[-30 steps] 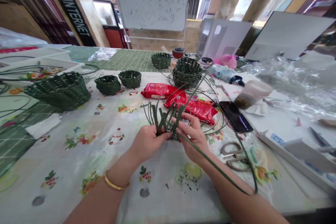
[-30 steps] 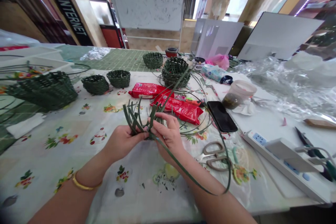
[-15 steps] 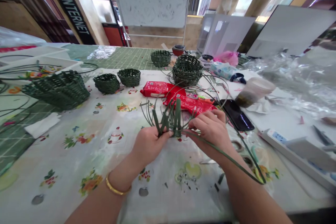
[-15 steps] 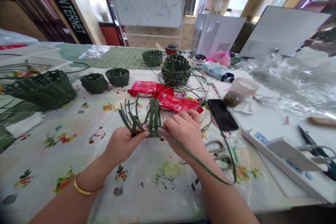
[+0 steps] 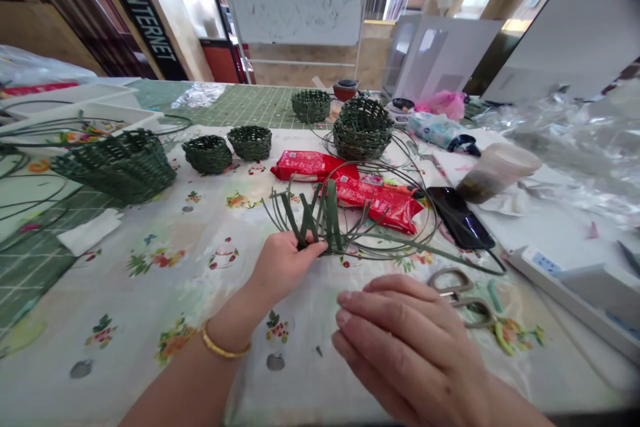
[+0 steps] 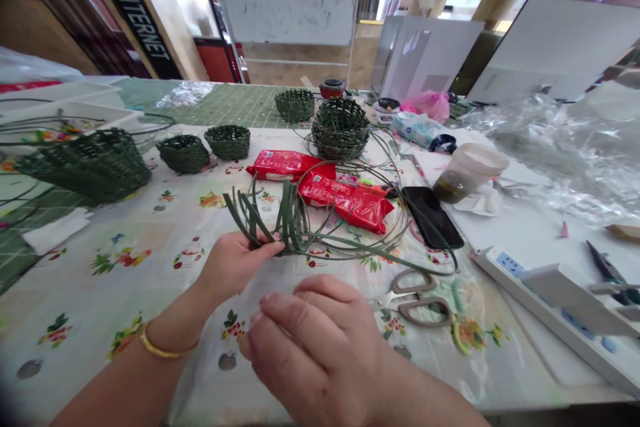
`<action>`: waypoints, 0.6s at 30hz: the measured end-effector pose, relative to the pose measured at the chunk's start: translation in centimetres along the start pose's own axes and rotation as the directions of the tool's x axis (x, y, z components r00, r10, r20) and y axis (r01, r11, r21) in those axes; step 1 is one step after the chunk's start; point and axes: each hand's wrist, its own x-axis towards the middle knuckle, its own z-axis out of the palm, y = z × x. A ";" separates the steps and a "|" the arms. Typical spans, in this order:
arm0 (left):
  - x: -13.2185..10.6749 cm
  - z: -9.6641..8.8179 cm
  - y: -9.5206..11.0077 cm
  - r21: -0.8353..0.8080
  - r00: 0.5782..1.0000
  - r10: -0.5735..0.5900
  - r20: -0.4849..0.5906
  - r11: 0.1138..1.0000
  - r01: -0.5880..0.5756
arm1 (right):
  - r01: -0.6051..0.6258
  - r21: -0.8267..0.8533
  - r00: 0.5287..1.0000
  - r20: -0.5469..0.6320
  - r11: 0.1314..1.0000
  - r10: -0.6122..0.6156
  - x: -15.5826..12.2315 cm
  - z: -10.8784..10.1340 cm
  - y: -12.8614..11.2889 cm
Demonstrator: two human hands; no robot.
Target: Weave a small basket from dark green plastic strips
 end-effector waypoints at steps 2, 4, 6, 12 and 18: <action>-0.1 0.1 0.0 -0.016 0.996 0.047 0.070 0.999 -0.046 | -0.122 -0.096 0.993 -0.006 0.988 0.122 0.1 0.4 0.4; -0.2 0.1 0.0 -0.031 0.990 0.080 0.116 0.997 -0.077 | -0.304 -0.209 0.951 -0.003 0.930 0.310 0.3 1.4 1.5; -0.2 0.0 0.1 -0.033 0.990 0.084 0.113 0.996 -0.081 | -0.393 -0.236 0.905 0.073 0.889 0.419 0.4 2.4 2.7; -0.1 -0.5 0.3 -0.112 0.985 -0.055 0.167 0.991 0.074 | -0.428 -0.246 0.865 0.169 0.870 0.473 0.4 3.7 3.3; 0.1 -1.0 0.2 -0.250 0.949 -0.174 0.261 0.938 0.241 | -0.451 -0.160 0.832 0.282 0.878 0.478 0.4 3.5 3.4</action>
